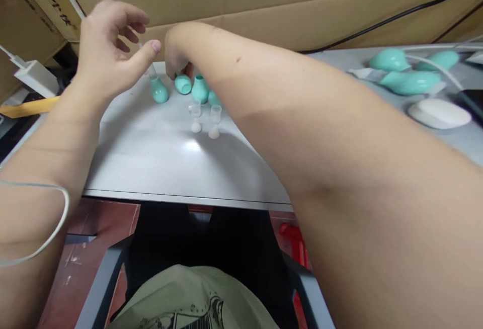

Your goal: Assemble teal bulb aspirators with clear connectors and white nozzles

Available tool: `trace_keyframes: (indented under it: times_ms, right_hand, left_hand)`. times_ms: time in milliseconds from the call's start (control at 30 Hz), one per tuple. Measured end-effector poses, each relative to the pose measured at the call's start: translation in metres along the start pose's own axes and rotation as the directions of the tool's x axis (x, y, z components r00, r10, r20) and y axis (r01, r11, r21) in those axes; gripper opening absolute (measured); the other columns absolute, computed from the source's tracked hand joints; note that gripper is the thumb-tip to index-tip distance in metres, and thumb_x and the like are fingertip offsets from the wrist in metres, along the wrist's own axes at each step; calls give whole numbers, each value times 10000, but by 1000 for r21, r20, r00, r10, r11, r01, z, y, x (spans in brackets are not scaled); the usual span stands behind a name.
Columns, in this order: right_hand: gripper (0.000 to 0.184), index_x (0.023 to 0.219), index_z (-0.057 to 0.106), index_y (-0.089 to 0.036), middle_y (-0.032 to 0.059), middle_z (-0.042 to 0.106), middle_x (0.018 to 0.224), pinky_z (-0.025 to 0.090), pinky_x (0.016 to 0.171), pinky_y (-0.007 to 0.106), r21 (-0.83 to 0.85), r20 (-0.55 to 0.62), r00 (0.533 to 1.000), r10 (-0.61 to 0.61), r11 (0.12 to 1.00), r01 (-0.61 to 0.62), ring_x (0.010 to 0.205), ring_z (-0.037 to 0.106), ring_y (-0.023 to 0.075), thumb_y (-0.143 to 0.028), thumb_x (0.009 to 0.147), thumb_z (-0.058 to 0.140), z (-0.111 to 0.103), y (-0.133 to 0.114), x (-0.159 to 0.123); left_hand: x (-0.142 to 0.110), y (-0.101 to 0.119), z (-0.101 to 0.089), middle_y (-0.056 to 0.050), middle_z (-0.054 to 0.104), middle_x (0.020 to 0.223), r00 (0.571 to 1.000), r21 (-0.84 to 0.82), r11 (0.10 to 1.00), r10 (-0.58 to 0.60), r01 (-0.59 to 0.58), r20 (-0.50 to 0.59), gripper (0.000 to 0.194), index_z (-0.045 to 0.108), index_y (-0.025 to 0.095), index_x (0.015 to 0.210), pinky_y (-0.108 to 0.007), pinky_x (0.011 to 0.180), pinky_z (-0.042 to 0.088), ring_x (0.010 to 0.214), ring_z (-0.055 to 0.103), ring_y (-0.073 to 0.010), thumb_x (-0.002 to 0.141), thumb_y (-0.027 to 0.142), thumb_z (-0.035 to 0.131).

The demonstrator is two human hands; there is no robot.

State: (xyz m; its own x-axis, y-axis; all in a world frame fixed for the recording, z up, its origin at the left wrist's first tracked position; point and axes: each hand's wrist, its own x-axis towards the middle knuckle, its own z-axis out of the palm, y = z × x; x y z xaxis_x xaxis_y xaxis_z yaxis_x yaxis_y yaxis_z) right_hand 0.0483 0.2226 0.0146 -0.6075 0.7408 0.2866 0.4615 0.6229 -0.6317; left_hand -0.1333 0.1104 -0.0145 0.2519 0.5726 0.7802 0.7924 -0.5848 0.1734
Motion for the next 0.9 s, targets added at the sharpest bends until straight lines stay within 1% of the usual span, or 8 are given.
trace_keyframes:
  times_ms: [67, 200, 333, 400, 500, 600, 733, 900]
  right_hand:
    - [533, 701, 753, -199, -183, 594, 535, 629, 723, 141, -194, 41, 987, 154, 970, -143, 589, 522, 48, 195, 698, 1111, -9, -8, -6]
    - [448, 732, 761, -238, -82, 651, 555, 767, 995, 387, -302, -112, 972, 205, 925, -230, 710, 636, 138, -106, 1039, 1059, -38, -29, -44]
    - [584, 818, 553, -299, -95, 637, 752, 723, 888, 396, 100, -304, 944, 126, 990, -100, 782, 750, 173, 140, 825, 939, -54, -50, -101]
    - [581, 901, 604, -330, -91, 699, 866, 731, 844, 355, 302, -236, 971, -34, 947, 107, 849, 785, 173, 121, 811, 959, -53, -55, -127]
    - [443, 880, 725, -285, -43, 787, 889, 700, 827, 351, 439, -318, 935, -158, 849, 293, 849, 786, 180, 119, 814, 894, -46, -55, -156]
    - [360, 803, 828, -280, 6, 856, 865, 644, 785, 379, 428, -373, 912, -170, 841, 332, 838, 817, 213, 53, 847, 957, -39, -44, -172]
    - [329, 779, 910, -296, 12, 868, 782, 654, 731, 425, 532, -385, 904, -187, 755, 383, 728, 821, 239, -242, 677, 1218, -40, -29, -179]
    - [308, 773, 941, -340, -17, 842, 755, 616, 701, 395, 560, -284, 944, -167, 770, 305, 710, 762, 188, -450, 677, 1212, -47, -28, -185]
  left_hand:
    - [-1, 3, -4, -48, 847, 1319, 1000, -24, 1000, 6, -7, -30, 890, 839, 328, 1373, -596, 998, 640, 1117, 721, -285, 1098, 1140, 598]
    - [0, 4, -6, -47, 863, 1263, 993, -89, 995, 22, -33, -117, 805, 837, 328, 1322, -567, 937, 675, 1067, 772, -269, 1095, 1086, 692]
    - [1, 19, -2, -81, 905, 1270, 988, -120, 989, 66, -83, -137, 816, 863, 292, 1344, -604, 1018, 657, 1174, 818, -334, 1085, 1042, 676]
    - [1, 36, -1, -111, 926, 1269, 988, -170, 978, 103, -122, -116, 736, 886, 294, 1295, -639, 1095, 625, 1196, 819, -416, 1000, 959, 771]
    - [0, 62, -4, -96, 888, 1115, 995, -239, 968, 85, -70, 53, 452, 877, 307, 1151, -610, 1088, 577, 1061, 768, -395, 1036, 742, 831]
    - [-1, 79, -7, -82, 829, 967, 985, -269, 963, 44, 3, 169, 396, 861, 302, 1021, -527, 904, 517, 912, 697, -343, 1067, 693, 810]
    - [-2, 90, -10, -90, 889, 1053, 965, -386, 922, 94, 9, 246, 400, 917, 307, 1053, -507, 901, 518, 980, 745, -367, 1060, 702, 859]
    - [0, 102, -21, -93, 887, 1057, 943, -510, 860, 177, -9, 282, 711, 914, 264, 1059, -492, 932, 554, 955, 710, -315, 1128, 966, 826]
